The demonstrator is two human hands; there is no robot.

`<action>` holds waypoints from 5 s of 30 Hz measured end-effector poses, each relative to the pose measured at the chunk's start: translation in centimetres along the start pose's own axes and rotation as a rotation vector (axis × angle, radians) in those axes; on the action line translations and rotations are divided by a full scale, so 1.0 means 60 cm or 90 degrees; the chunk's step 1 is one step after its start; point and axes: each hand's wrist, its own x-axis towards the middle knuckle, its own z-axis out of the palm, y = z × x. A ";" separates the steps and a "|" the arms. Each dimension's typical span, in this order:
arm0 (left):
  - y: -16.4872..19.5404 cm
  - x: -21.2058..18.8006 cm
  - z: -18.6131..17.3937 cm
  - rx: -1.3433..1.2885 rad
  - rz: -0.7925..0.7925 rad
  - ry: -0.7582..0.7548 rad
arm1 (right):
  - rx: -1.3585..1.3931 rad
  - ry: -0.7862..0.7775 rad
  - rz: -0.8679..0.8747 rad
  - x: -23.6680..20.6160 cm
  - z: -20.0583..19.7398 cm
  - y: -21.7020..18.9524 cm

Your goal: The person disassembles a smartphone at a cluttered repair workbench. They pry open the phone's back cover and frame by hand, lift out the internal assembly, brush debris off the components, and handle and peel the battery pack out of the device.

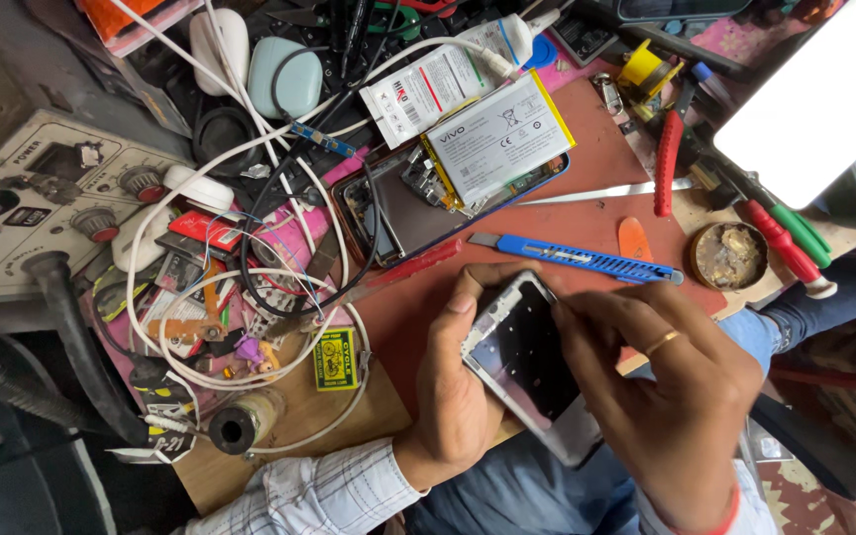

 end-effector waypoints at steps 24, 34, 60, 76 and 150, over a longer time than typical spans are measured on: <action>-0.007 0.000 0.000 -0.087 -0.021 0.023 | -0.130 -0.157 0.099 -0.079 -0.067 0.069; -0.006 0.001 -0.002 -0.072 -0.016 0.032 | -0.044 -0.117 0.152 -0.091 -0.081 0.091; 0.000 0.005 0.007 -0.019 0.023 0.042 | 0.103 -0.030 0.081 -0.099 -0.038 0.073; 0.002 0.008 0.007 -0.034 0.026 0.020 | 0.066 -0.026 0.037 -0.087 -0.027 0.066; -0.007 0.010 -0.003 -0.071 0.005 -0.047 | 0.203 0.069 -0.013 -0.049 0.061 -0.009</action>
